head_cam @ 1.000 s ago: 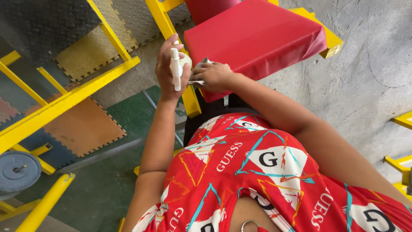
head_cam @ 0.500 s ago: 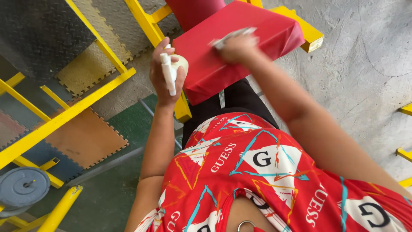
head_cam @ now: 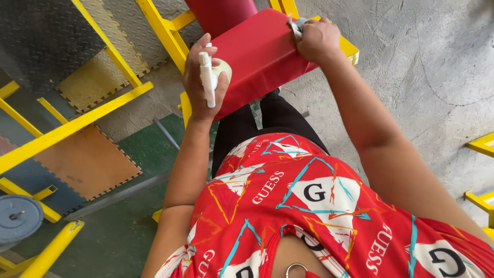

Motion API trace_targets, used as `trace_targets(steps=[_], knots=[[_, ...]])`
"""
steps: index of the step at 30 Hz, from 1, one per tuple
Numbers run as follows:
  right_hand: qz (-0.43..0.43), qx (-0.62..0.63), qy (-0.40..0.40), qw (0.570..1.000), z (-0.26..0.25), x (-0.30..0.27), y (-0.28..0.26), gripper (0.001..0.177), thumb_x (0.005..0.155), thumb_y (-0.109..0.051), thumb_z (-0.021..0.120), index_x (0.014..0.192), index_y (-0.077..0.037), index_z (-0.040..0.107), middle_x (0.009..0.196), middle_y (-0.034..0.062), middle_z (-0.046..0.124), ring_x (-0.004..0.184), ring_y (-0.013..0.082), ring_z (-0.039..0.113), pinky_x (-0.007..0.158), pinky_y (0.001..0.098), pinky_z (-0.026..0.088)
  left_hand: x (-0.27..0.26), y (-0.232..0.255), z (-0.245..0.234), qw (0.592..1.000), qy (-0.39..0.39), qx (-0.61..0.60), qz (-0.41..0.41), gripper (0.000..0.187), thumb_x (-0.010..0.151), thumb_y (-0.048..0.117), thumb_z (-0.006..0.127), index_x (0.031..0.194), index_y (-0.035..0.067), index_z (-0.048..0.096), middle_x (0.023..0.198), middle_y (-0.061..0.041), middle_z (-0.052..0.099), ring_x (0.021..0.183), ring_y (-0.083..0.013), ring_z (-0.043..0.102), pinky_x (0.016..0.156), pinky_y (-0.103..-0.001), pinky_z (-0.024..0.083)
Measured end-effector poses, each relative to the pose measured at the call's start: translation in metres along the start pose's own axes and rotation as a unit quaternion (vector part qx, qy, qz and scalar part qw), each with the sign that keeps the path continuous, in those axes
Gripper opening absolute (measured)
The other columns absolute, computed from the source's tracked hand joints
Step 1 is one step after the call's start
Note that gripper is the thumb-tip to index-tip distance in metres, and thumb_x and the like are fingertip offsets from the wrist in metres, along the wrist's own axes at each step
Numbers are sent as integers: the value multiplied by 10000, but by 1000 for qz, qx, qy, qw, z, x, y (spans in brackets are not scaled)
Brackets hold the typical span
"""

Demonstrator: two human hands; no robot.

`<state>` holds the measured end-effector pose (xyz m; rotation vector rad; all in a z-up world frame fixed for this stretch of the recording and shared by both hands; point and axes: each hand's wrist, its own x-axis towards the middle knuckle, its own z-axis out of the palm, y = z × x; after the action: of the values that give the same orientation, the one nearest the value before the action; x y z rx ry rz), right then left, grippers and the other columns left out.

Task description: Cleaning gym equipment using a spray bottle and a cloth.

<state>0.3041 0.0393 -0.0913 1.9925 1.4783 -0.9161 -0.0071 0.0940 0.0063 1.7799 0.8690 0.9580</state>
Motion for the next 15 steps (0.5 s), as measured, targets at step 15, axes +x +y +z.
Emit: trace_targets(steps=[15], knots=[[-186, 236, 494, 816, 80, -46, 42, 557, 969, -121, 625, 1508, -27, 525, 1576, 204, 464, 1465, 472, 376, 1197, 542, 354, -4, 40, 114, 999, -18, -17, 22, 362, 974, 164, 678, 1303, 82, 553, 1494, -177, 552, 1313, -328, 626, 1093, -426, 564]])
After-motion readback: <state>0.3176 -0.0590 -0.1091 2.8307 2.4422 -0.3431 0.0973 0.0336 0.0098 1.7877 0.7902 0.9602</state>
